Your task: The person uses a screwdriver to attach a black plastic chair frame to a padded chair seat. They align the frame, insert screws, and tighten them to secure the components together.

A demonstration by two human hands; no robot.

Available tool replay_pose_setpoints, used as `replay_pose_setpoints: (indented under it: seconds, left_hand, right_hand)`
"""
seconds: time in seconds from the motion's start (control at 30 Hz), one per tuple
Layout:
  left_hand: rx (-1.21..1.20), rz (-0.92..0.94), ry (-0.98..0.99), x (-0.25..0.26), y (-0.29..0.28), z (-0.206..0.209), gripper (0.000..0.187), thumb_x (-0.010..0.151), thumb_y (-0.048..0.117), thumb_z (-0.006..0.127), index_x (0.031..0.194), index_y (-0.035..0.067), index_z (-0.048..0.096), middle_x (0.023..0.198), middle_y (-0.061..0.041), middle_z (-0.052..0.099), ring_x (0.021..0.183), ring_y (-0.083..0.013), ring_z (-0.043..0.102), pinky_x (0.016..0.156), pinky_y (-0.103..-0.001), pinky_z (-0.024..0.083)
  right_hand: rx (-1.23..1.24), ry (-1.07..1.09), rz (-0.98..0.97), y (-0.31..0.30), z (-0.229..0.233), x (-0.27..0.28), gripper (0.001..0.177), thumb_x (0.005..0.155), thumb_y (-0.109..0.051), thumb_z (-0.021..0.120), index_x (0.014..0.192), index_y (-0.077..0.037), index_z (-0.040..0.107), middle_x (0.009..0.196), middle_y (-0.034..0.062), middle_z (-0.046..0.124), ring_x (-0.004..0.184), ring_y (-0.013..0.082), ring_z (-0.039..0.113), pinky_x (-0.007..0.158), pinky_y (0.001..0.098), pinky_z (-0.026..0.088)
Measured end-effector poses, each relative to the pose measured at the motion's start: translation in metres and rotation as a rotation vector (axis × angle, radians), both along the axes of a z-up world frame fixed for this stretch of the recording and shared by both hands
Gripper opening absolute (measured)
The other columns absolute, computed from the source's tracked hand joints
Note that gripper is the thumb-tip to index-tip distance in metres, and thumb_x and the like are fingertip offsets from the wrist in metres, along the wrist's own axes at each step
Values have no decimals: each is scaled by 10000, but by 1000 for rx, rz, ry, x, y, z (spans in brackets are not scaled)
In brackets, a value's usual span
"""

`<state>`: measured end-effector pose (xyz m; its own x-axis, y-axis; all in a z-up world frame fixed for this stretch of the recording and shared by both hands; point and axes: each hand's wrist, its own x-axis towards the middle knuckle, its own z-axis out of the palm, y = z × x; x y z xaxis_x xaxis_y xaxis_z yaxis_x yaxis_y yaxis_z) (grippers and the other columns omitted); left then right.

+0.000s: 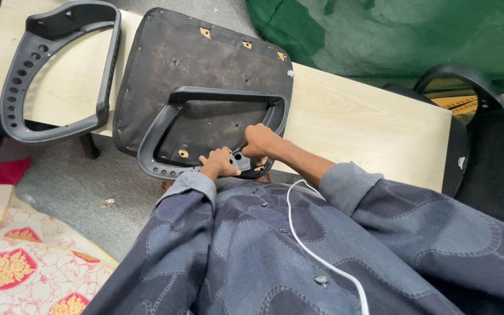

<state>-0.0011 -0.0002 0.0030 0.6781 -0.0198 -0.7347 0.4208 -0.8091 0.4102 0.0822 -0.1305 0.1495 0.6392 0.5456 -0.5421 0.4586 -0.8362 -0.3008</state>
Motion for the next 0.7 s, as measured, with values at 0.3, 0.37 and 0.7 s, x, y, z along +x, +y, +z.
replay_pose_setpoints:
  seconds: [0.3, 0.37, 0.7]
  left_hand:
    - [6, -8, 1, 0, 0, 0, 963, 663, 483, 924, 1475, 198, 494, 1473, -68, 548, 1436, -289, 427, 1144, -624, 247]
    - [5, -6, -4, -1, 1, 1, 968, 667, 477, 925, 1482, 198, 484, 1481, -71, 538, 1441, -292, 417, 1145, -632, 241]
    - [6, 16, 13, -2, -1, 7, 963, 679, 464, 912, 1500, 223, 471, 1499, -47, 518, 1451, -276, 407, 1152, -628, 257]
  right_hand:
    - [5, -31, 218, -2, -1, -7, 235, 699, -105, 761, 926, -45, 776, 893, 246, 735, 887, 426, 723, 760, 489, 589]
    - [12, -55, 336, -1, 4, -6, 198, 750, -95, 753, 941, -54, 782, 925, 222, 740, 899, 414, 729, 769, 480, 589]
    - [-28, -32, 24, 4, 0, -4, 350, 797, -297, 753, 839, 50, 756, 799, 330, 688, 826, 475, 717, 766, 482, 601]
